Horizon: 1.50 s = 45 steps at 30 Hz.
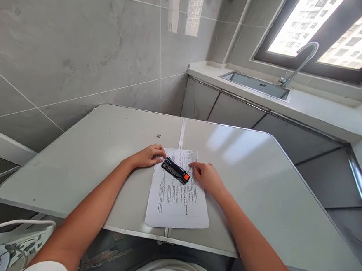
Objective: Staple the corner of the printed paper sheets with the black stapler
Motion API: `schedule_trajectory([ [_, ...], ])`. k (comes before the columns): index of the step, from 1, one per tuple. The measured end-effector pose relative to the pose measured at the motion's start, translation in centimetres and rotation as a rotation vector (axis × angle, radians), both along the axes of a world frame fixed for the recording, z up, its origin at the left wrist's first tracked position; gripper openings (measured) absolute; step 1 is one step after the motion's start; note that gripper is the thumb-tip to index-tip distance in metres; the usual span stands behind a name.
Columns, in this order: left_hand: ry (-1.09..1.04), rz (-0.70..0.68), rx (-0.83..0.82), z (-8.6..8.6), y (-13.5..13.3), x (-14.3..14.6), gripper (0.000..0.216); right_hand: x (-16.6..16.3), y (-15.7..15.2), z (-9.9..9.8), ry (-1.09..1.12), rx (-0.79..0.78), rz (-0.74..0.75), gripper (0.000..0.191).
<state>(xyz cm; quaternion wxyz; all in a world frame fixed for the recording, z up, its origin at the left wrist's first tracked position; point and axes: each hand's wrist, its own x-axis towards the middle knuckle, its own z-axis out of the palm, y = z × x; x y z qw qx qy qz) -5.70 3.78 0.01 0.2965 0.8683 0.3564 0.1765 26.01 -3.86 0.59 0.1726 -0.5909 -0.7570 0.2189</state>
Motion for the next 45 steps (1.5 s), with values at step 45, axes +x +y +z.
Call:
schedule_trajectory([
  [45, -0.022, 0.079, 0.0, -0.8, 0.4, 0.9, 0.035, -2.6, 1.4, -3.1, 0.695, 0.114, -0.258, 0.029],
])
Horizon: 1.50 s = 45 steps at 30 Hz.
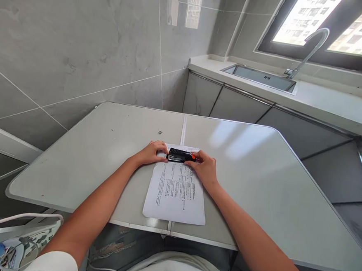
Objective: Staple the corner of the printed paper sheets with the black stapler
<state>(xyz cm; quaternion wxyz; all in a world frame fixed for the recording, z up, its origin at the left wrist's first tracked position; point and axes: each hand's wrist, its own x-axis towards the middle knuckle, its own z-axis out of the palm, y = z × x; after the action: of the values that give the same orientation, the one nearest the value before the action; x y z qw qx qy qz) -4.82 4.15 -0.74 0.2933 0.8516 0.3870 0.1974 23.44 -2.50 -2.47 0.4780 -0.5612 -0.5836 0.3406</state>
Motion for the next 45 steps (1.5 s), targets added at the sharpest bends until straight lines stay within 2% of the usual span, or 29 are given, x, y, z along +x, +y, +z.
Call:
schedule_trajectory([
  [4, -0.018, 0.008, -0.033, -0.2, 0.2, 0.0, 0.037, 0.0, 0.0, -0.1, 0.018, 0.018, -0.045, 0.028],
  [9, 0.023, -0.002, -0.018, -0.1, 0.0, -0.1, 0.035, 0.0, -0.3, 0.2, -0.072, 0.066, -0.034, 0.027],
  [15, 0.063, -0.007, -0.012, 0.2, -0.2, -0.1, 0.033, -0.9, 0.1, 0.6, -0.239, 0.163, 0.166, 0.057],
  [17, 0.066, -0.003, -0.016, 0.1, -0.2, -0.1, 0.034, -1.1, 0.3, 0.5, -0.265, 0.184, 0.199, 0.05],
  [21, 0.057, 0.019, -0.026, 0.1, -0.3, -0.2, 0.035, -0.9, 0.2, 0.5, -0.279, 0.19, 0.149, 0.026],
  [24, 0.005, 0.035, -0.056, 0.6, -0.5, -0.2, 0.047, -0.7, -0.4, 0.8, -0.264, 0.264, 0.128, 0.02],
  [27, -0.2, 0.09, -0.1, 1.2, -0.6, -0.1, 0.063, -0.6, -0.9, 1.2, -0.262, 0.441, 0.078, 0.024],
  [30, -0.556, 0.114, -0.274, 1.6, -0.8, 0.3, 0.064, -0.6, -1.2, 1.3, -0.265, 0.67, 0.04, 0.036],
  [33, -0.809, 0.113, -0.611, 1.6, -1.1, 0.8, 0.056, -0.5, -1.4, 1.3, -0.288, 0.794, 0.052, 0.041],
  [36, -0.885, 0.108, -0.87, 1.4, -1.4, 1.2, 0.045, -0.3, -1.6, 1.2, -0.393, 0.8, 0.097, 0.04],
  [40, -0.941, 0.096, -1.069, 1.1, -1.2, 1.4, 0.04, 0.1, -2.0, 0.8, -0.517, 0.82, 0.151, 0.04],
  [42, -0.953, 0.084, -1.128, 0.9, -0.9, 1.3, 0.043, 0.3, -2.1, 0.4, -0.545, 0.813, 0.18, 0.039],
  [45, -0.972, 0.085, -1.129, 0.7, -0.7, 1.1, 0.041, 0.5, -2.2, 0.0, -0.578, 0.76, 0.248, 0.037],
])
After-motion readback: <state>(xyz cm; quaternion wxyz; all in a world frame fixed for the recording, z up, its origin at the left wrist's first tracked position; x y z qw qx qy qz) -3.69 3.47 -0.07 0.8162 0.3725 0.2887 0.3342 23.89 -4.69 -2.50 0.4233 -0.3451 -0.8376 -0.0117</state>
